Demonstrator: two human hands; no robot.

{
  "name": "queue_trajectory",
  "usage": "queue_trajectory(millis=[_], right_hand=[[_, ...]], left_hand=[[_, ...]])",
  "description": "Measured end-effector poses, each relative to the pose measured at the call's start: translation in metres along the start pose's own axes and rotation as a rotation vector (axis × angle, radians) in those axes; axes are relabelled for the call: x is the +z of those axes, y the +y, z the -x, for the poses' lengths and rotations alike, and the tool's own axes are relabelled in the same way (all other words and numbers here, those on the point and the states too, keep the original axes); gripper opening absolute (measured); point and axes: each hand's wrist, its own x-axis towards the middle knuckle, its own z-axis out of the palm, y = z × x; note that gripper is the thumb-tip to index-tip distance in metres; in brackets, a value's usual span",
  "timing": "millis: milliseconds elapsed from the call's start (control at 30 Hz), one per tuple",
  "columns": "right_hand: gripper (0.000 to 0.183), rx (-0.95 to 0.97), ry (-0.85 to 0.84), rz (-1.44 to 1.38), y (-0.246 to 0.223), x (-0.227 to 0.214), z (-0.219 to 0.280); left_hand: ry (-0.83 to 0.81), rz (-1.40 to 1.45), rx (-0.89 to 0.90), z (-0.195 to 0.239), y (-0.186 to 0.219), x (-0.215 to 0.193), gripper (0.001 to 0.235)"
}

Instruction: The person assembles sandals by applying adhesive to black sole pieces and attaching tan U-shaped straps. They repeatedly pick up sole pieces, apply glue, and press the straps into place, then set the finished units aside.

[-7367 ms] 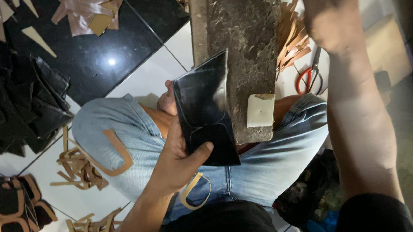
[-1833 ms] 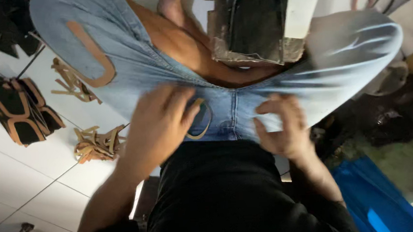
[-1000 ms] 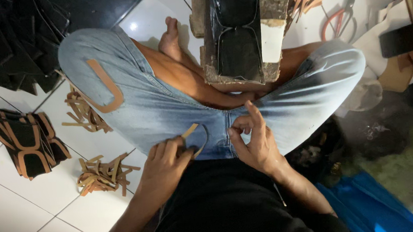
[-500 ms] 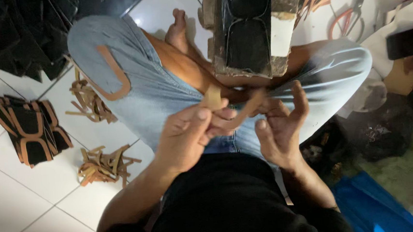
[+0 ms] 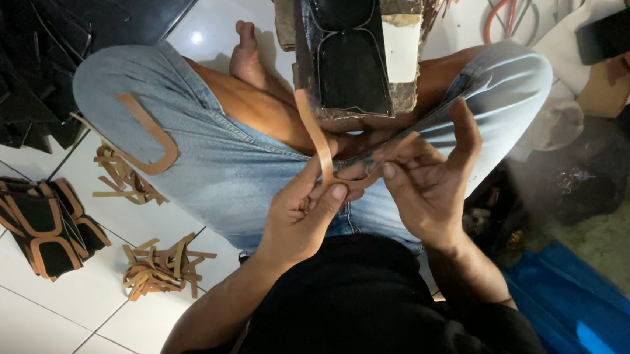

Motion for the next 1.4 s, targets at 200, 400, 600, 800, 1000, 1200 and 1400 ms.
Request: queue_trajectory(millis=[200,400,600,800,1000,1200,1400], right_hand=[[0.098,-0.075,-0.014,0.121,-0.005,0.003,-0.007],[0.115,-0.551,-0.003,0.827,-0.021,-0.007,-0.018],[0.104,-0.15,-0.296,0.432,-0.023,-0.009,-0.007],[0.085,0.062,-0.078,0.136,-0.02,-0.014,-0.013],[0.073,0.117,-0.029,0.153,-0.024,-0.009,-0.02],[0.084,0.281,-0.216,0.037,-0.015,0.022,-0.018],[0.088,-0.159,-0.463,0.557,0.009,0.053,-0.02]], left_hand=[[-0.007,0.048,-0.013,-0.005,0.009,0.002,0.045],[-0.217,-0.893,0.054,-0.01,0.058,-0.002,0.03],[-0.28,-0.982,0.029,-0.024,0.077,0.007,0.032],[-0.148,-0.753,0.139,-0.039,0.074,-0.007,0.041],[-0.087,-0.59,0.086,-0.04,0.074,-0.012,0.034],[-0.119,-0.8,-0.102,0.005,0.1,-0.038,0.035],[0.431,-1.472,0.288,0.038,0.109,-0.083,0.031]])
